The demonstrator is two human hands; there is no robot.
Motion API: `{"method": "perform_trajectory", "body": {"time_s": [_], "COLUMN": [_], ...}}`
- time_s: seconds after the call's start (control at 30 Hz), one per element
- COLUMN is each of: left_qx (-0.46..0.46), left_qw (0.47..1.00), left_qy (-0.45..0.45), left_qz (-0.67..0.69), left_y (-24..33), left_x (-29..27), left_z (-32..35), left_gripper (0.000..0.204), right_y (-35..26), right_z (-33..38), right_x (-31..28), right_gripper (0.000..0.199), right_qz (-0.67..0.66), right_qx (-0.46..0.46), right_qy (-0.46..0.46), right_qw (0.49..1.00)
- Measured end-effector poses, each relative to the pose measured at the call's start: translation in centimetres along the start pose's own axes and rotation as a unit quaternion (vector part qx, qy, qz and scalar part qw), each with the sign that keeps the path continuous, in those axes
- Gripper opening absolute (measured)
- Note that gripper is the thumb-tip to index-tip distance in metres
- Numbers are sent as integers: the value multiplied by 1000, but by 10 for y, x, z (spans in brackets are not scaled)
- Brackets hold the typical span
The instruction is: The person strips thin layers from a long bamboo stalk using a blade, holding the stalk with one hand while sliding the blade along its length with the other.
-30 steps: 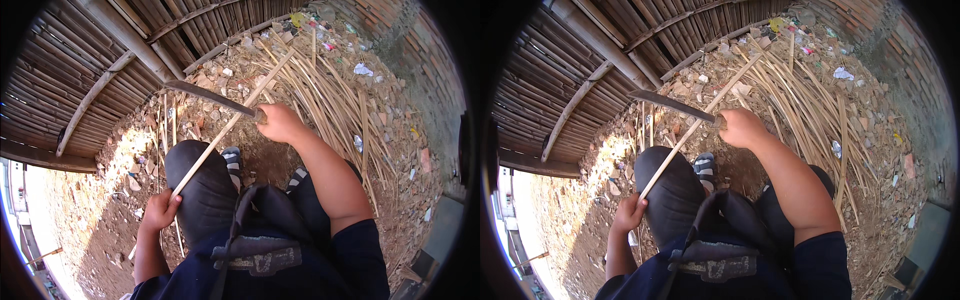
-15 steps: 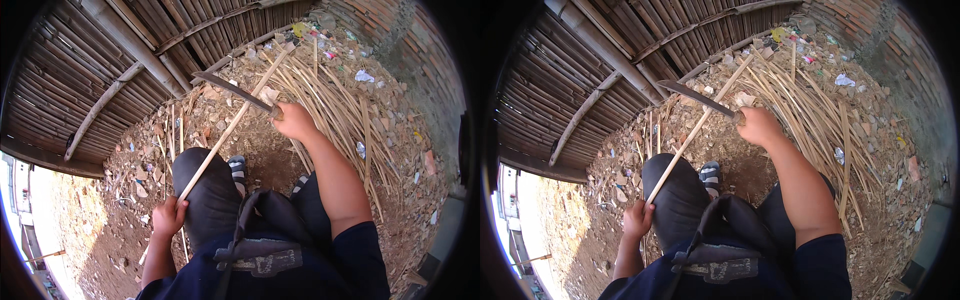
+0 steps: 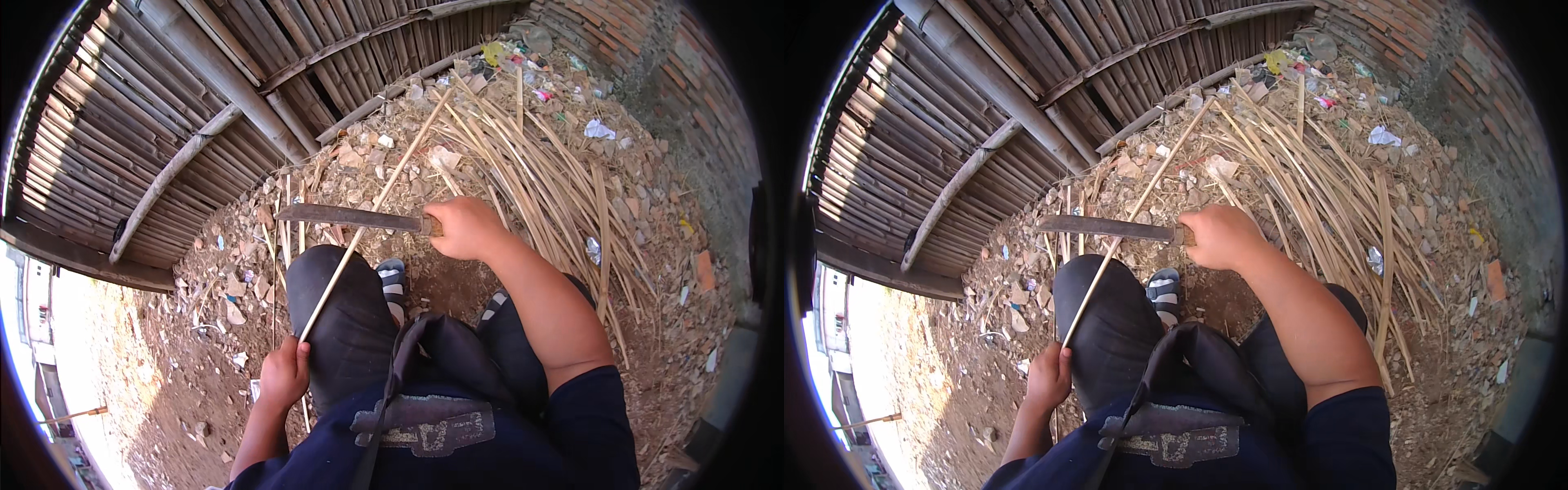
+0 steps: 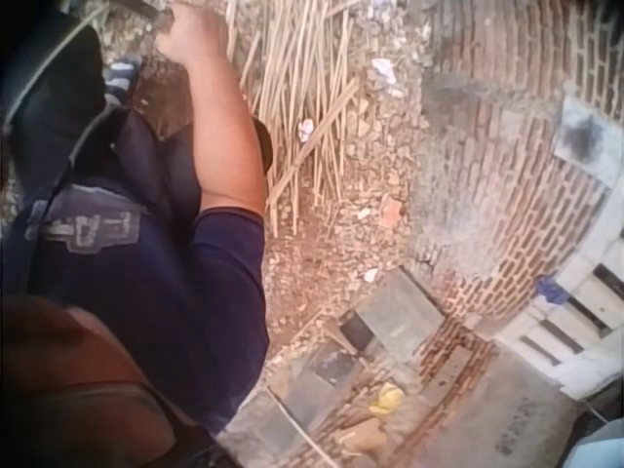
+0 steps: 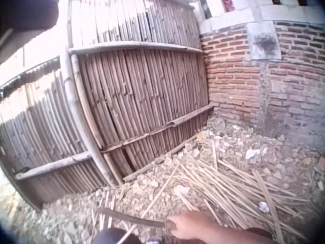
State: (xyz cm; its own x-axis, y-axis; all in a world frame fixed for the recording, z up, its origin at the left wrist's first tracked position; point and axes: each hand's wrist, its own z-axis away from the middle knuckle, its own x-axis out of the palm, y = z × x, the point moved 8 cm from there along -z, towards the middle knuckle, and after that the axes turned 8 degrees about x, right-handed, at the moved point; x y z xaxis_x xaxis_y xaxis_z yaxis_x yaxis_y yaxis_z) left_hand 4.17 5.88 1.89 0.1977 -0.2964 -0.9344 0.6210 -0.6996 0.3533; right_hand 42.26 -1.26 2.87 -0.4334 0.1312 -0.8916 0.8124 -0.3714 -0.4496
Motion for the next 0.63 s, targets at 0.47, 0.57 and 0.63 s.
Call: {"method": "perform_trajectory", "body": {"time_s": [0.47, 0.57, 0.63], "left_qx": [6, 9, -1], "left_qw": [1000, 1000, 1000], "left_qy": [-4, 2, 7], "left_qz": [9, 1, -28], "left_y": [2, -2, -7], "left_x": [-6, -3, 1], "left_z": [-15, -15, -18], "left_gripper": [34, 35, 35], "right_y": [-6, -7, 25], "right_z": [-11, -14, -26], "right_x": [19, 14, 10], "right_gripper": [37, 37, 35], "right_qz": [-46, 9, -109], "right_qx": [62, 41, 144], "right_qy": [-88, -104, -84], "right_qw": [993, 994, 980]}}
